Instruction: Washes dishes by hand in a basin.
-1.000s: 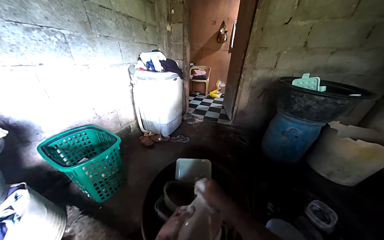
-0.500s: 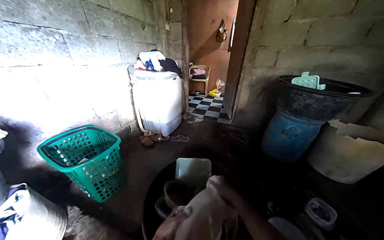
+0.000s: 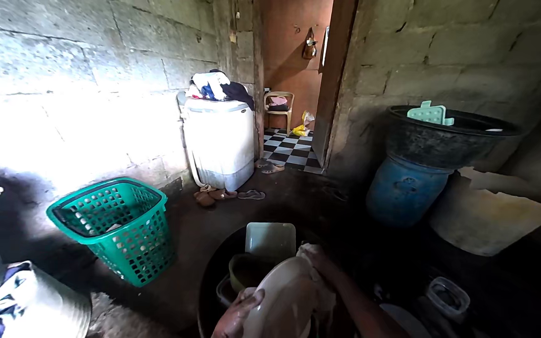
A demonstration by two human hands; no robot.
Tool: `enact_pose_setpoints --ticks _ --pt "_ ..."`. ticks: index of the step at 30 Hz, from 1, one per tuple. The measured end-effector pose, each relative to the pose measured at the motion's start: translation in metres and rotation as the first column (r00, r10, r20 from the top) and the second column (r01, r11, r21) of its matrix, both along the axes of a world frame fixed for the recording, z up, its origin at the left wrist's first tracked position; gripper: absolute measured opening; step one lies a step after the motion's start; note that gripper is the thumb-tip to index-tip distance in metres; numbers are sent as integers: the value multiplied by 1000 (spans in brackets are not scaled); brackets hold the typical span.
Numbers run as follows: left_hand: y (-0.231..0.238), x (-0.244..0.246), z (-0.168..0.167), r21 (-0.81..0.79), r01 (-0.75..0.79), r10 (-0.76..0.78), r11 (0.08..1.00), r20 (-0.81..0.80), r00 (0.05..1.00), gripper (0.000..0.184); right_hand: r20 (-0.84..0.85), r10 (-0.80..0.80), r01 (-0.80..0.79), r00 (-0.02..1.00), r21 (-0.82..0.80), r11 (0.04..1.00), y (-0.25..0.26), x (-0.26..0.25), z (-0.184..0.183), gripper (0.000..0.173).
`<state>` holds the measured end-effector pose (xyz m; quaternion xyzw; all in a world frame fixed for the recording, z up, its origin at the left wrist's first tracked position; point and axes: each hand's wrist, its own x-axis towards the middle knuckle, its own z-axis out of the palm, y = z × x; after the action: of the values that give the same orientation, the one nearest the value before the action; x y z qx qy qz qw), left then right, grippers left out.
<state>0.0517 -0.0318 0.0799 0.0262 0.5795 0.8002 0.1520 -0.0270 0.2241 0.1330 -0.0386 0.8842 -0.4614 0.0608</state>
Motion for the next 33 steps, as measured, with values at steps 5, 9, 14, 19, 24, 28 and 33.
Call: enact_pose_setpoints --ticks 5,9,14,19,24,28,33 --pt "21 -2 -5 -87 53 -37 995 174 984 19 -37 311 -262 950 450 854 -70 37 25 35" --pt "14 4 8 -83 -87 96 993 109 989 23 -178 52 -49 983 21 999 -61 30 17 38" --pt "-8 9 14 88 -169 172 982 -21 985 17 67 -154 165 986 -227 960 -2 -5 -6 34" --pt "-1 3 5 -38 -58 62 998 95 994 22 8 63 -63 998 202 977 -27 10 20 38" --pt "22 3 11 -32 -113 117 993 203 972 27 -4 181 -172 983 290 941 -61 19 38 43" --pt "8 -5 4 269 -189 179 945 60 982 28 40 -51 56 998 -147 988 -18 -6 21 36" --pt "6 -23 3 570 -273 308 775 38 951 41 165 -230 276 959 -373 886 0 29 -31 36"
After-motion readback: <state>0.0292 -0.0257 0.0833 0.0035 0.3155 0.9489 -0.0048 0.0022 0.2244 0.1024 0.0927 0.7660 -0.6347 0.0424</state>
